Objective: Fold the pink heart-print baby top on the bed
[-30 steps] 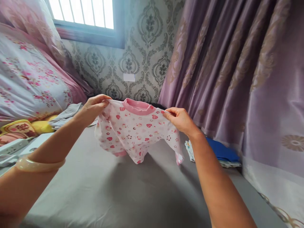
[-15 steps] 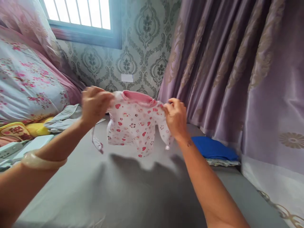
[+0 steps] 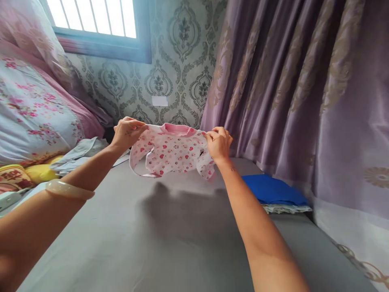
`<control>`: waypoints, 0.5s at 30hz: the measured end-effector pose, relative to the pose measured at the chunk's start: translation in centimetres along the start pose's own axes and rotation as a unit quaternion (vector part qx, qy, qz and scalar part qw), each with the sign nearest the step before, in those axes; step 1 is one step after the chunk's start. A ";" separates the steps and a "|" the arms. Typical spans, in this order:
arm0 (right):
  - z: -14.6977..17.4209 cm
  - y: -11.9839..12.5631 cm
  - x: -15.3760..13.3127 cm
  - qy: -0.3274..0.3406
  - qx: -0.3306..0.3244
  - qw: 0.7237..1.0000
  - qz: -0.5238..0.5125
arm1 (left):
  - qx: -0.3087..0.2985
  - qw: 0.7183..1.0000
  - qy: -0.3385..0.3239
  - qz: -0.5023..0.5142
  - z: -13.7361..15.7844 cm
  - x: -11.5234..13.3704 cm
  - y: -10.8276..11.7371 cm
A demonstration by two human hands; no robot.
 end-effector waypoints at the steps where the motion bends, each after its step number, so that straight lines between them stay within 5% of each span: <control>1: 0.0 -0.6 0.3 -0.009 -0.015 1.000 -0.019 | -0.024 1.000 0.008 0.000 0.0 -0.1 -0.6; 8: 0.7 -2.5 0.1 -0.023 -0.042 0.996 -0.073 | -0.044 0.997 0.046 0.051 1.1 -0.5 -1.9; 15: 1.9 0.2 -2.6 0.018 -0.002 0.997 -0.074 | 0.060 0.990 -0.061 0.112 4.5 1.6 2.4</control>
Point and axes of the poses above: each hand's wrist, its own z-axis away from the middle knuckle, its own y-axis out of the back of the hand, x = y × z, the point moved 9 cm from there along -z, towards the middle knuckle, and after that the axes turned 9 degrees about y, right-handed, at the moved point
